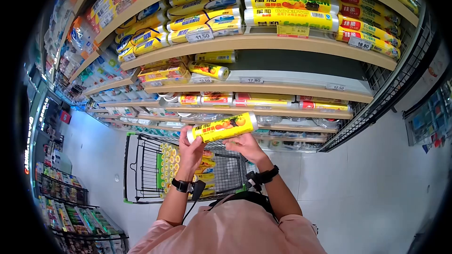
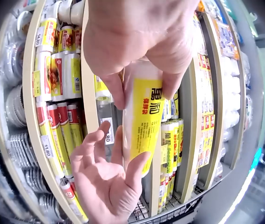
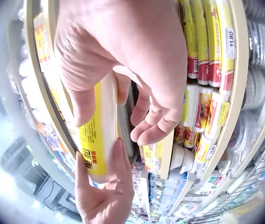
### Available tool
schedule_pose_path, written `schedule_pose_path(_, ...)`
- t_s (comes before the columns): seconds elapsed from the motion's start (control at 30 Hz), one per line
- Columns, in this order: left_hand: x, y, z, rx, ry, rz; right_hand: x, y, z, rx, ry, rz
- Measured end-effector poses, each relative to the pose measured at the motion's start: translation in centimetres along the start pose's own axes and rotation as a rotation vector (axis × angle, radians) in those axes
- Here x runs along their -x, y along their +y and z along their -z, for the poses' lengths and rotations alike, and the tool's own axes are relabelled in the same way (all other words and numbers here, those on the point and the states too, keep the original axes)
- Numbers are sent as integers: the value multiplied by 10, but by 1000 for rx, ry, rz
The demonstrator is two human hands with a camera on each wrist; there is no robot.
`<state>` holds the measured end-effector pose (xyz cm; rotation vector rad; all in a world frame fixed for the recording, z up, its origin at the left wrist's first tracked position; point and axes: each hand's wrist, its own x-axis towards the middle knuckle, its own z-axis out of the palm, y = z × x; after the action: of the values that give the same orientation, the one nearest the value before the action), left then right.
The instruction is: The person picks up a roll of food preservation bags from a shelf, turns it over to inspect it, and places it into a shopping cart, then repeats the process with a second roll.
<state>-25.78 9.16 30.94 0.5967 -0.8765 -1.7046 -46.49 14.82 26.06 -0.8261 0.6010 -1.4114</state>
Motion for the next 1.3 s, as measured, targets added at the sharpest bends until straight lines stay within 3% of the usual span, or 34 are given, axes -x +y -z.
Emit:
schedule_pose_path(0.17,4,1,-2,39,-152,-32,-2,20,-7,-261,-39,42)
schedule_pose_path(0.3,8,5,4,-14,-133,32,-3,32,-2,-275,-67,65)
schedule_pose_path(0.53,10,11,8,-8,-117,122,7,1,-16,-165,-66,27)
schedule_pose_path(0.77,19,7,19,-30,-85,39,3,22,-11,-197,-135,-43)
schedule_pose_path(0.93,29,7,39,-19,-95,11,0,46,-23,-54,-127,-120)
schedule_pose_path(1.03,34,14,53,-27,-92,43,-2,53,-41,-40,-126,-120)
schedule_pose_path(1.13,32,24,70,-39,-128,80,-4,55,-56,230,-115,-102)
schedule_pose_path(1.23,27,38,104,-54,-178,157,-5,72,-76,102,-103,-87)
schedule_pose_path(1.3,31,53,111,-28,-112,242,-9,78,-98,44,-73,-59)
